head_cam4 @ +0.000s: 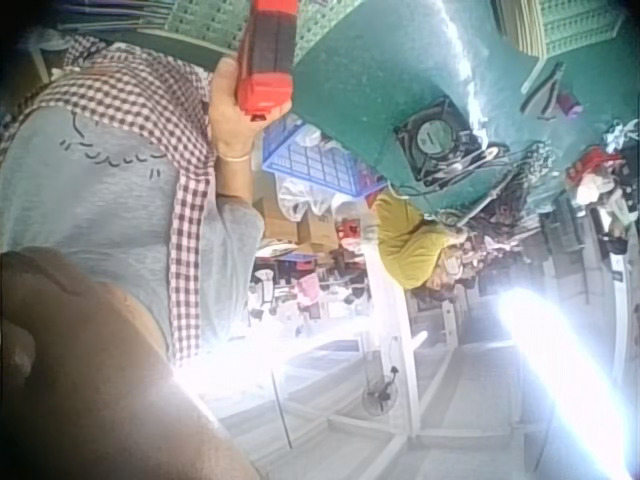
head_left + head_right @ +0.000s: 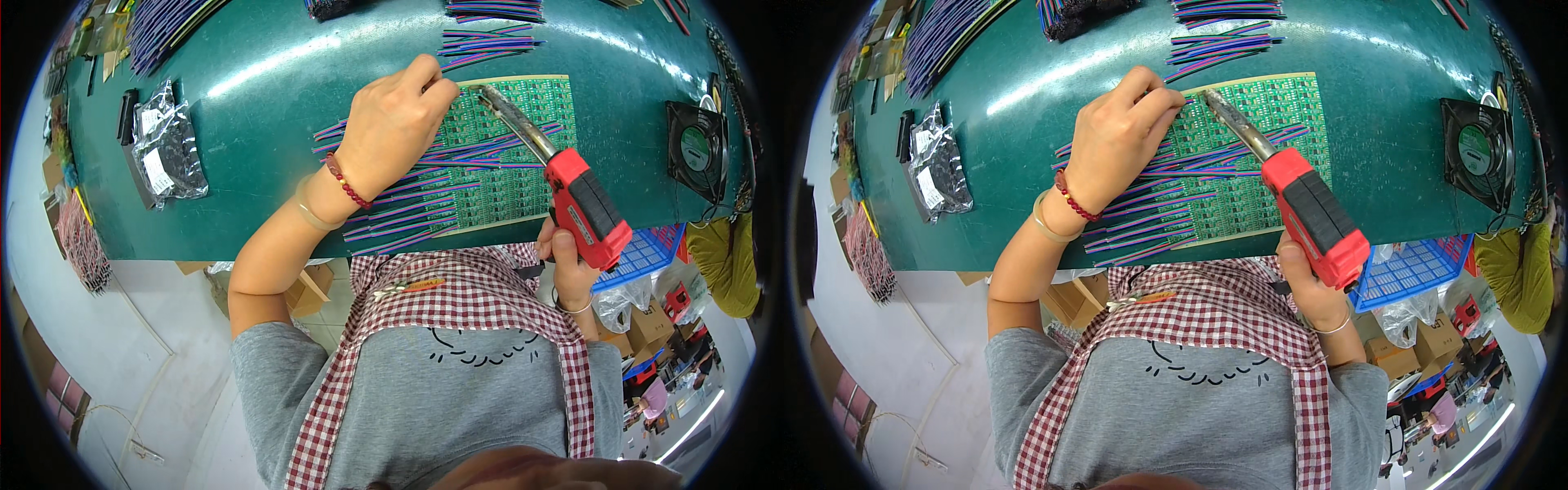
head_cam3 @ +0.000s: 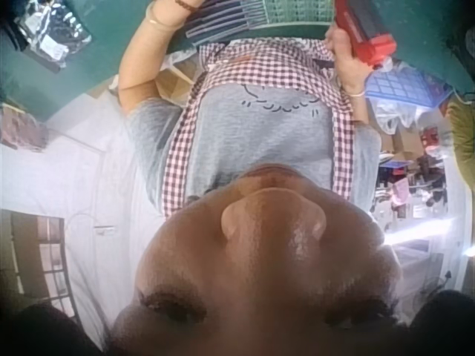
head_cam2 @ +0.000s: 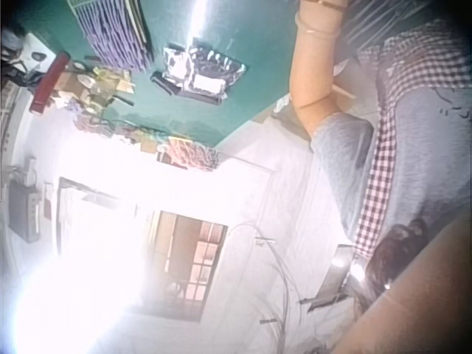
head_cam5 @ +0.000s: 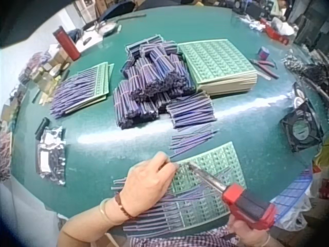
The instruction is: The person positions ribbon cables onto circuit boards by hand and solders the wire connections using a soldering tool.
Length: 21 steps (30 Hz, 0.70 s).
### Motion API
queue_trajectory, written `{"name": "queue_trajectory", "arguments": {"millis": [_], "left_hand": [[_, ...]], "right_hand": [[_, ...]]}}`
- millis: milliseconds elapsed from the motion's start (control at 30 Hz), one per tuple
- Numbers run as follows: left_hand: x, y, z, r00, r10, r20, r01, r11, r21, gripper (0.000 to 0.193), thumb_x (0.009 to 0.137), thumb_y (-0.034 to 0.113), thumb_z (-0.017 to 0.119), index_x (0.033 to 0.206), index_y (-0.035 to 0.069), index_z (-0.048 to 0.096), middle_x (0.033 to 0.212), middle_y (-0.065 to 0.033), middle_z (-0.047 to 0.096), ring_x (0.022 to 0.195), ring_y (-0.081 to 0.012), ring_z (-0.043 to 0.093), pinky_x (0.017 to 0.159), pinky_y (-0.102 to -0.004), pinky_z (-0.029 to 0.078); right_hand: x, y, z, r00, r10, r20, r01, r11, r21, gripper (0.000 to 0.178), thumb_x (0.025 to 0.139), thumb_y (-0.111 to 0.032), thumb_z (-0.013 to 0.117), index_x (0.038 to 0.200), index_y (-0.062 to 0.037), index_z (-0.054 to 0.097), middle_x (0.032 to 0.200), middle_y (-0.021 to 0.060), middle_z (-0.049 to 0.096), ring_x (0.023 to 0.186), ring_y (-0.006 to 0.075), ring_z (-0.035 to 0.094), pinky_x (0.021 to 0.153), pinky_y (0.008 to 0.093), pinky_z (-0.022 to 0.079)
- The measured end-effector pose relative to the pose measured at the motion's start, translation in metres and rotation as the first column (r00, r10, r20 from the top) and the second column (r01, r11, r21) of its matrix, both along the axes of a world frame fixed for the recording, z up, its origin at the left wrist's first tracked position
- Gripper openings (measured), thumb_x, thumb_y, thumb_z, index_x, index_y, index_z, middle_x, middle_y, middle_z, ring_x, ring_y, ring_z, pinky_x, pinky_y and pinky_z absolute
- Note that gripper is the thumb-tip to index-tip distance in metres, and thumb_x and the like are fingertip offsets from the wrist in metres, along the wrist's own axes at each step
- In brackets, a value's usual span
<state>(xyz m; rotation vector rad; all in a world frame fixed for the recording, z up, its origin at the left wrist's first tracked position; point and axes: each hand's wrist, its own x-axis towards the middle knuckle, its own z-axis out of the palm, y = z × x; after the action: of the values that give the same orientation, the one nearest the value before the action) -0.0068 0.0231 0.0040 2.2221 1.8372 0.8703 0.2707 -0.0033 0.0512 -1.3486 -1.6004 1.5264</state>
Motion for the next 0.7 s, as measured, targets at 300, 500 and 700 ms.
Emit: {"name": "queue_trajectory", "arguments": {"millis": [300, 500, 700], "left_hand": [[-0.0016, 0.0031, 0.0011, 1.000, 0.000, 0.030, 0.000, 1.000, -0.010, 0.011, 0.079, 0.007, 0.072, 0.087, 0.009, 0.065, 0.086, -0.0042, 0.057, 0.064, -0.0231, 0.063, 0.057, -0.0338, 0.051], [-0.0010, 0.0013, 0.0004, 1.000, 0.002, 0.015, -0.001, 1.000, -0.014, 0.011, 0.079, 0.007, 0.072, 0.087, 0.009, 0.065, 0.086, -0.0042, 0.057, 0.065, -0.0233, 0.063, 0.058, -0.0340, 0.051], [-0.0015, 0.0010, -0.0007, 1.000, 0.007, 0.010, -0.007, 1.000, -0.016, 0.011, 0.079, 0.008, 0.072, 0.088, 0.009, 0.065, 0.087, -0.0041, 0.057, 0.065, -0.0235, 0.063, 0.057, -0.0340, 0.051]], "right_hand": [[0.0022, 0.0054, -0.0008, 0.995, 0.092, 0.038, -0.093, 0.995, 0.037, 0.030, 0.096, -0.025, 0.058, 0.087, 0.0036, 0.059, 0.064, 0.0056, 0.054, 0.056, 0.0119, 0.052, 0.052, 0.0255, 0.042], [0.0008, 0.0029, -0.0014, 0.996, 0.077, 0.053, -0.082, 0.992, 0.097, 0.027, 0.096, -0.022, 0.057, 0.088, 0.0044, 0.058, 0.065, 0.0068, 0.056, 0.055, 0.0123, 0.053, 0.052, 0.0256, 0.043], [0.0030, 0.0002, -0.0027, 0.998, 0.059, 0.032, -0.060, 0.997, 0.042, 0.024, 0.096, -0.018, 0.055, 0.089, 0.0047, 0.058, 0.067, 0.0074, 0.056, 0.055, 0.0122, 0.053, 0.052, 0.0260, 0.043]]}}
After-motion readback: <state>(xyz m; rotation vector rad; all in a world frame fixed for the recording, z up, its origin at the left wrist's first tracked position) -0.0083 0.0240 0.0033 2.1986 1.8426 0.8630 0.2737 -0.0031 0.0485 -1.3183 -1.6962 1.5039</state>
